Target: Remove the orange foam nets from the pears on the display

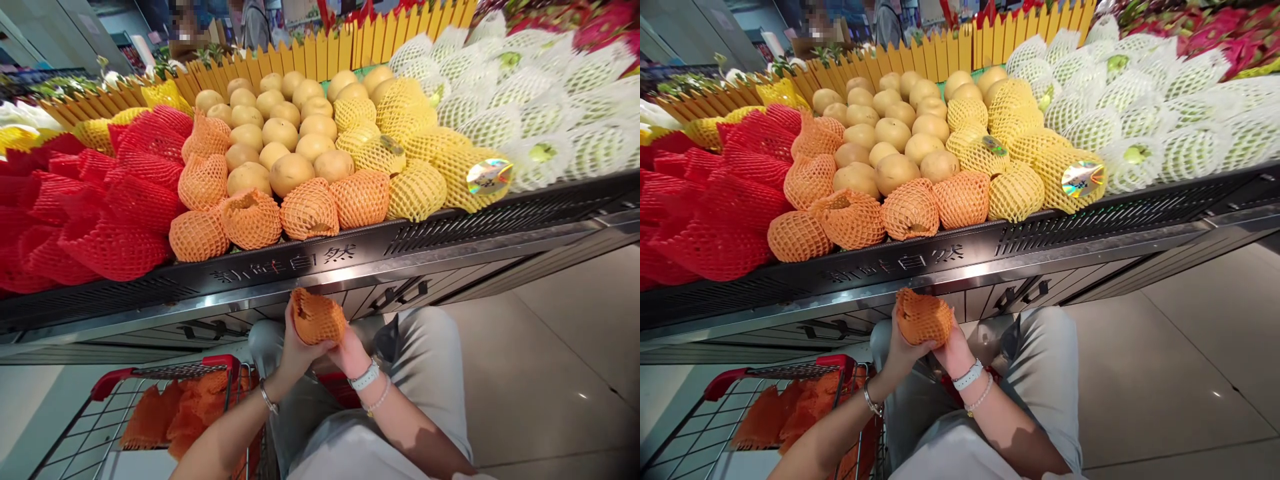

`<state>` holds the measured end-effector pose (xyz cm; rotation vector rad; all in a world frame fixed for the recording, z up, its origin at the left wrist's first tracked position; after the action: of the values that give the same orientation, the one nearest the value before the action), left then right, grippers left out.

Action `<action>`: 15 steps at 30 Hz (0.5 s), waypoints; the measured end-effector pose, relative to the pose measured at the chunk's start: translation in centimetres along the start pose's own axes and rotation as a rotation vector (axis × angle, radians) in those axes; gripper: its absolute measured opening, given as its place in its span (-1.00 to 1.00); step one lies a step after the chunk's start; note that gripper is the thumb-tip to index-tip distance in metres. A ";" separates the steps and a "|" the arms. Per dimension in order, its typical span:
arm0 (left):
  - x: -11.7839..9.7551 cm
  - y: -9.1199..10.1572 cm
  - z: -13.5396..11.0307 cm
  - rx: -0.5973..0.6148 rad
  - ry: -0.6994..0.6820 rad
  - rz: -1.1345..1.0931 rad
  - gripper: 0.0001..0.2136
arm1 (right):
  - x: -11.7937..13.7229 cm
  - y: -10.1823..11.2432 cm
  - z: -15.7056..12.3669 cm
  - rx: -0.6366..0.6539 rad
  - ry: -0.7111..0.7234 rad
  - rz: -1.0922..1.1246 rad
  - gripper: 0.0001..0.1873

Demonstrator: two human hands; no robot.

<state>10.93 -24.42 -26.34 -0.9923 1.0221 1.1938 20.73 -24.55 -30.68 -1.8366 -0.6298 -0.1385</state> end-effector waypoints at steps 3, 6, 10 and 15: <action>0.1 0.7 0.2 -0.140 0.166 -0.196 -0.25 | 0.4 -1.5 -1.5 0.000 -0.048 0.050 -0.60; 0.3 1.3 0.4 -0.305 0.360 -0.455 -0.53 | 1.3 -3.1 -3.0 0.010 0.055 -0.041 -0.55; -1.1 0.9 0.7 -0.354 0.532 -0.705 -0.62 | 2.6 -3.9 -4.5 -0.068 0.489 -0.335 -0.49; -1.7 0.1 0.1 -0.297 0.653 -0.791 -0.59 | 2.7 -3.9 -5.2 -0.032 0.941 -0.765 -0.43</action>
<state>10.75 -24.67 -24.69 -1.8744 0.7976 0.3531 22.24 -27.48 -24.39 -1.2492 -0.5932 -1.4207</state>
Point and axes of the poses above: each hand's wrist, its own z-axis towards the middle knuckle, its own y-axis out of the back of the hand, x = y × z, the point moved 4 cm from there along z, towards the middle knuckle, and after that the axes turned 11 degrees about -y, right-handed, at the moved point
